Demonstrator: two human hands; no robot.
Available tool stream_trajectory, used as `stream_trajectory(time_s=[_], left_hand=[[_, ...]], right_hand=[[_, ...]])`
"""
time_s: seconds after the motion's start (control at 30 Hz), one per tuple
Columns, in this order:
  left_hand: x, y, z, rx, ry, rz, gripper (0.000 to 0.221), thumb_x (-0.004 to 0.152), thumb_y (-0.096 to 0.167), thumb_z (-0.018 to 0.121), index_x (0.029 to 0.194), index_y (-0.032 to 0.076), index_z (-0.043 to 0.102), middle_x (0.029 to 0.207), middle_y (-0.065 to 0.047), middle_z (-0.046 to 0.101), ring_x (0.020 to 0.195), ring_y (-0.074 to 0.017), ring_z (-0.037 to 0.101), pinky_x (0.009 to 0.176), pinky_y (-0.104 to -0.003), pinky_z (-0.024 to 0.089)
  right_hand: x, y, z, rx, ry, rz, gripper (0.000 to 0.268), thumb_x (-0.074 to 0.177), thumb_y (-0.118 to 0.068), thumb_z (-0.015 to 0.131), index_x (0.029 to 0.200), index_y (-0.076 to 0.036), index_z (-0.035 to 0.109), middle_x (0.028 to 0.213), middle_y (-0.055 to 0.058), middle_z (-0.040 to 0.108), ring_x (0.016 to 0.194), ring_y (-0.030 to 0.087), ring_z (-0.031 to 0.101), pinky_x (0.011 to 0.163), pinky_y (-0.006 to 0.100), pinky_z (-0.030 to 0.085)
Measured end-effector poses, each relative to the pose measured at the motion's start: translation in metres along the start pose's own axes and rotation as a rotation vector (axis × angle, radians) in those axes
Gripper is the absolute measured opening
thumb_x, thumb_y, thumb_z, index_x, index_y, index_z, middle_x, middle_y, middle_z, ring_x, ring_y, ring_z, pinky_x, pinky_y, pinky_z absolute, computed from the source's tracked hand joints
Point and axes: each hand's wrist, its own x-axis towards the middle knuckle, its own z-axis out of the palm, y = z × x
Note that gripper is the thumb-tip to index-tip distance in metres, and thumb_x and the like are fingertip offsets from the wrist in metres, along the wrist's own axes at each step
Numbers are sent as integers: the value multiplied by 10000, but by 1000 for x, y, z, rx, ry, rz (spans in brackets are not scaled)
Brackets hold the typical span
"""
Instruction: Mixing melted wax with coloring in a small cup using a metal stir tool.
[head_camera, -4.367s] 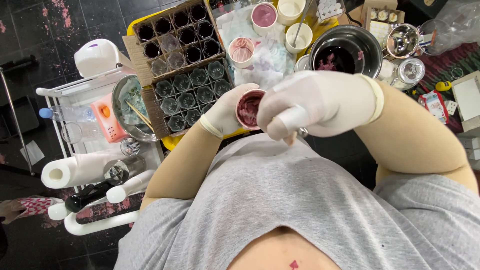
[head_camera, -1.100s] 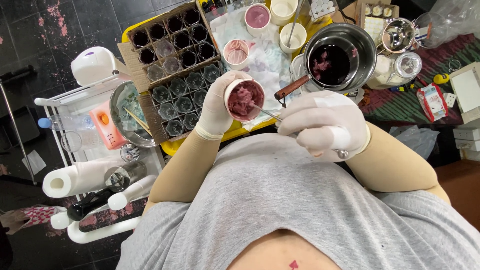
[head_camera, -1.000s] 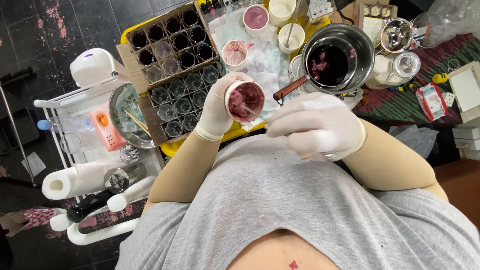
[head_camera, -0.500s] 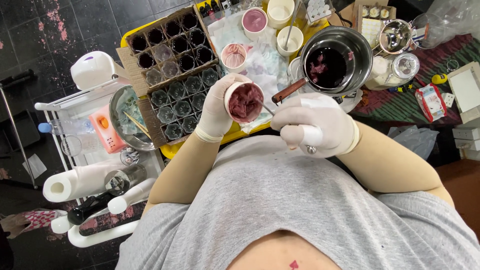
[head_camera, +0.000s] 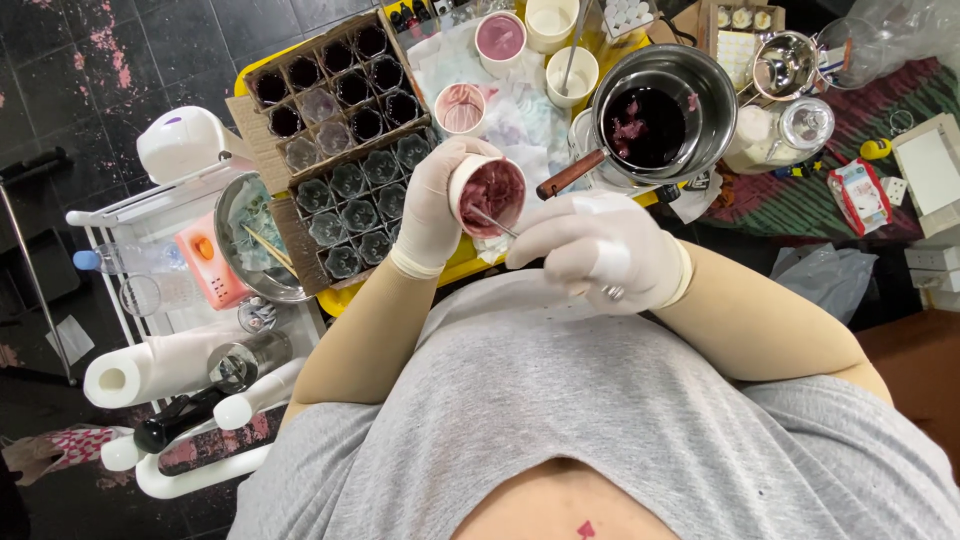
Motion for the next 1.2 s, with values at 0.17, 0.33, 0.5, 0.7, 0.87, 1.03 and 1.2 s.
stream_trajectory(time_s=[0.17, 0.33, 0.5, 0.7, 0.87, 1.03, 1.2], left_hand=[[15, 3, 12, 27, -4, 1, 331, 1039, 177, 394, 1013, 3, 674, 1022, -70, 679, 936, -125, 630, 885, -266, 524], [44, 4, 36, 61, -1, -21, 327, 1032, 206, 424, 1013, 7, 684, 1009, -61, 680, 923, -123, 638, 859, -255, 527], [85, -28, 48, -34, 26, -50, 292, 1067, 272, 519, 1083, 24, 673, 1015, -54, 669, 894, -111, 638, 780, -238, 528], [106, -13, 89, 148, 76, -84, 352, 1041, 357, 475, 1071, 58, 659, 956, -26, 676, 835, -90, 649, 705, -243, 531], [124, -37, 107, 371, 127, -3, 355, 1079, 361, 463, 1090, 56, 645, 968, -48, 673, 904, -116, 622, 831, -264, 513], [128, -43, 125, 640, 189, -15, 355, 1076, 384, 427, 1089, 88, 623, 935, -72, 706, 892, -143, 671, 838, -281, 514], [133, -33, 147, 629, 223, -189, 376, 1018, 411, 451, 1093, 85, 622, 902, -132, 694, 850, -271, 715, 796, -358, 576]], right_hand=[[-18, 0, -13, 36, 60, 57, 120, 1112, -160, 464, 1020, -109, 520, 1124, 92, 702, 1070, 342, 687, 890, 433, 582], [-43, -2, -34, 86, 142, 108, 230, 1138, -267, 459, 1004, -97, 536, 1073, 117, 698, 1029, 346, 700, 899, 420, 595], [-83, 2, -44, 261, 566, 200, 314, 1123, -377, 470, 998, -91, 505, 1081, 148, 722, 946, 306, 712, 866, 384, 600], [-106, 22, -64, 267, 647, 261, 311, 1195, -336, 387, 1043, -86, 492, 1194, 182, 599, 1041, 262, 712, 949, 363, 586], [-133, 42, -80, 288, 562, 304, 277, 1151, -324, 422, 1034, -82, 486, 1169, 176, 645, 1009, 217, 671, 941, 326, 561], [-149, 56, -97, 324, 488, 307, 238, 1163, -267, 436, 1047, -66, 487, 1180, 165, 638, 1041, 210, 676, 1011, 373, 574], [-166, 64, -106, 272, 489, 401, 230, 1167, -241, 441, 1033, -65, 507, 1180, 178, 655, 1072, 231, 666, 1000, 356, 551]])
